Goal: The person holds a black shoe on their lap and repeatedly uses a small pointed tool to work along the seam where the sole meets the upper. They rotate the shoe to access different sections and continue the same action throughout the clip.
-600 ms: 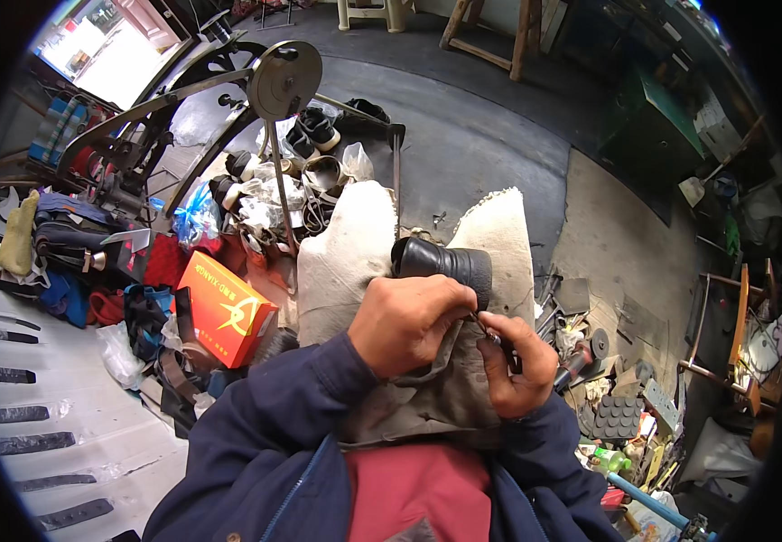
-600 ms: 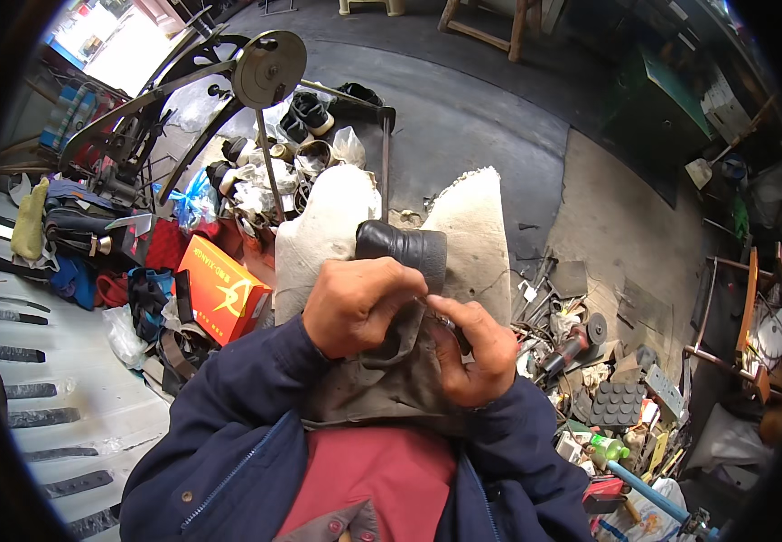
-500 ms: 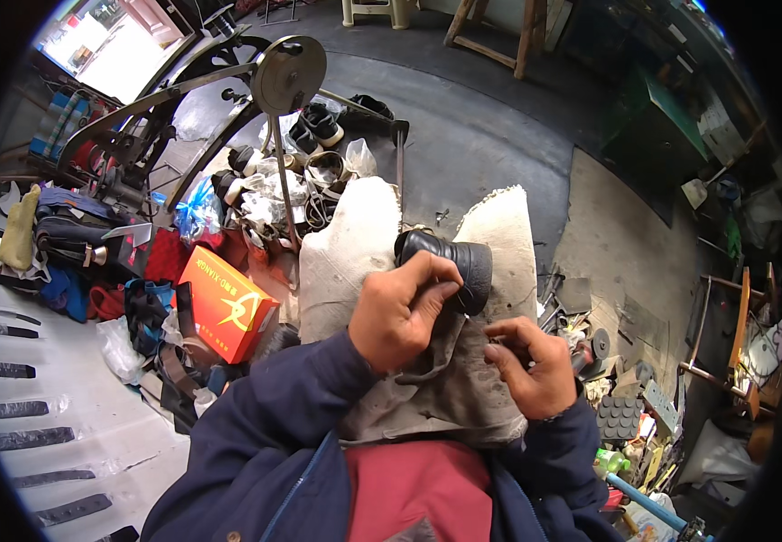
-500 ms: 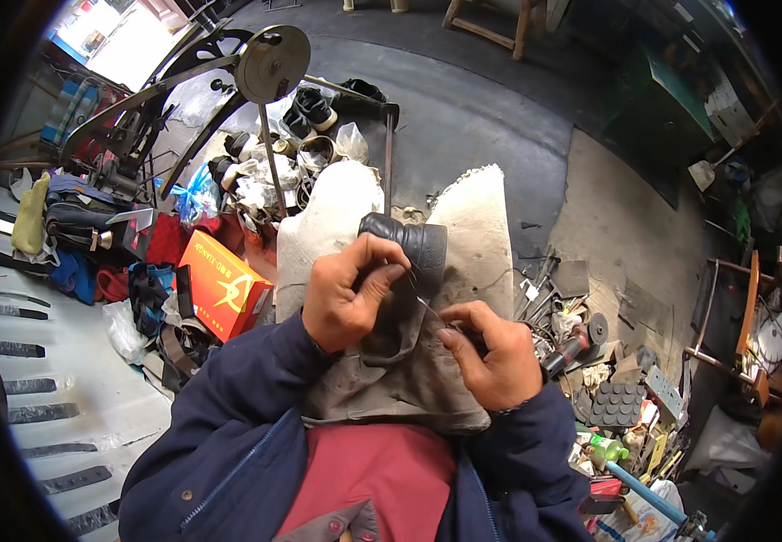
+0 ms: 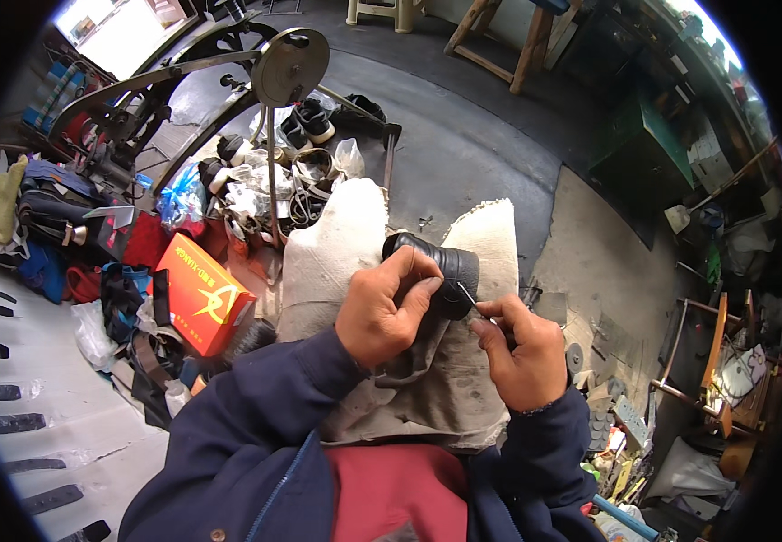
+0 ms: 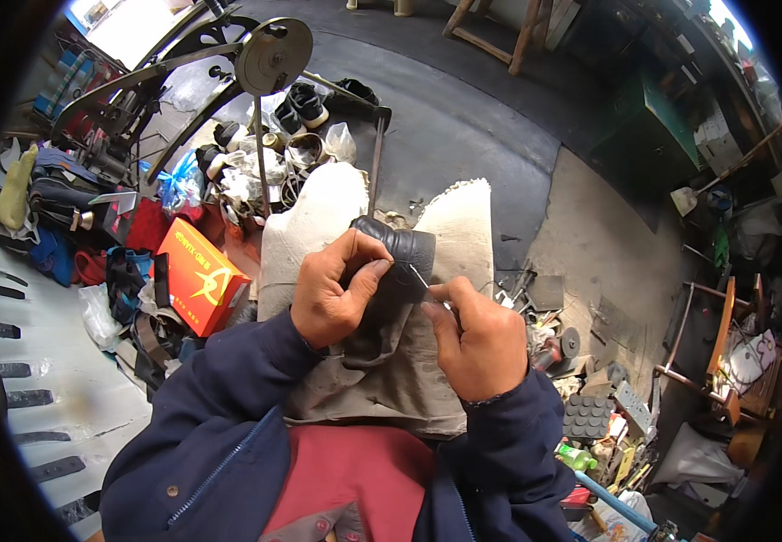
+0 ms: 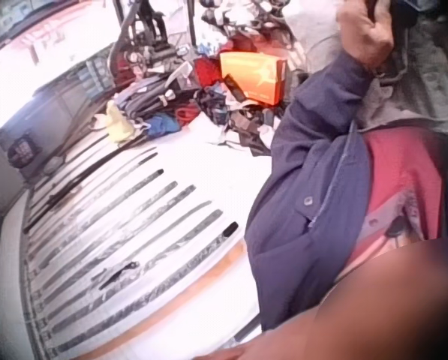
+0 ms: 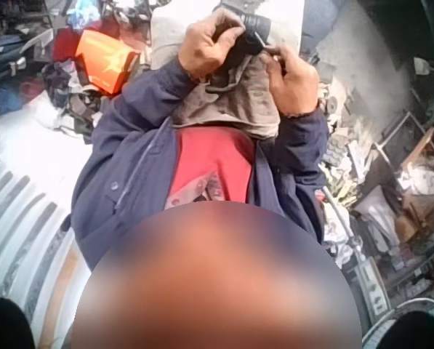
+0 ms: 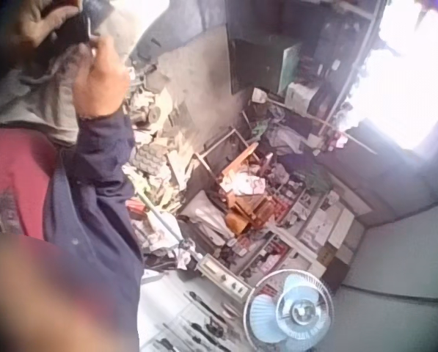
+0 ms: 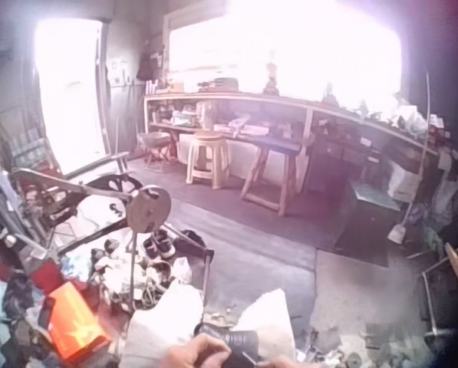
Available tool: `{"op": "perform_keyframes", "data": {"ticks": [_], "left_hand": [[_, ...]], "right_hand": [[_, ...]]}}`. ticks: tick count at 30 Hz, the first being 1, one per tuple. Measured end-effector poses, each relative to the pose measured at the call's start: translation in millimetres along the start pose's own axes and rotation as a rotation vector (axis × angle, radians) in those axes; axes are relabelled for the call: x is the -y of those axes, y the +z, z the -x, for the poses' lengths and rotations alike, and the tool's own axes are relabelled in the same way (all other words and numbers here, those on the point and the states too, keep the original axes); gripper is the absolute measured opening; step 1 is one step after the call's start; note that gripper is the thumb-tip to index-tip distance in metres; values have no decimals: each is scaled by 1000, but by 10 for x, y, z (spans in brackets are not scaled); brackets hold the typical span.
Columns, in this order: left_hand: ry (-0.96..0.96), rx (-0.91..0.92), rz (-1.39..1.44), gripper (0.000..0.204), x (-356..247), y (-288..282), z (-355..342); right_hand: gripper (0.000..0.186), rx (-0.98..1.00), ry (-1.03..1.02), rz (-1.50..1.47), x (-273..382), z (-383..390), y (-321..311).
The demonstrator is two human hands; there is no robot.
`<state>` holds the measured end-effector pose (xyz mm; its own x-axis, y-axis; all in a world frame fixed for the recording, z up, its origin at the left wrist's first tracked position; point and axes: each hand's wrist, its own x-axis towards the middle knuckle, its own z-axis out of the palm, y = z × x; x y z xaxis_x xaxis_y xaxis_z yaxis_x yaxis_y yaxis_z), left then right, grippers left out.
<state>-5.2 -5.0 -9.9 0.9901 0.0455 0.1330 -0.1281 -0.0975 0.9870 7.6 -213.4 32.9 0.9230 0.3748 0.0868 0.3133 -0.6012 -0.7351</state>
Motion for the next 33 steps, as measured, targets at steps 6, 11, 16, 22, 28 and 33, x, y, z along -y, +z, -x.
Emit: {"op": "perform_keyframes", "data": {"ticks": [6,11,16,22,28,33], "left_hand": [[33,-3,-31,3,13,-19,-19],[26,-2,-4,4,23,-10,-12],[14,-3,11,5,21,-13,-23],[-19,10,37,5,5,-29,-24],[-6,6,42,5,-4,-32,-28],[-20,2,76,5,33,0,-36]], "right_hand": [[13,-14,-15,16,81,-53,-24],[12,66,-45,153,143,-109,-104],[11,126,-31,145,183,-177,-162],[13,-17,-16,-534,-88,109,-117],[42,-715,1,-1539,-845,17,-461],[32,-699,125,-920,-763,123,-14]]}}
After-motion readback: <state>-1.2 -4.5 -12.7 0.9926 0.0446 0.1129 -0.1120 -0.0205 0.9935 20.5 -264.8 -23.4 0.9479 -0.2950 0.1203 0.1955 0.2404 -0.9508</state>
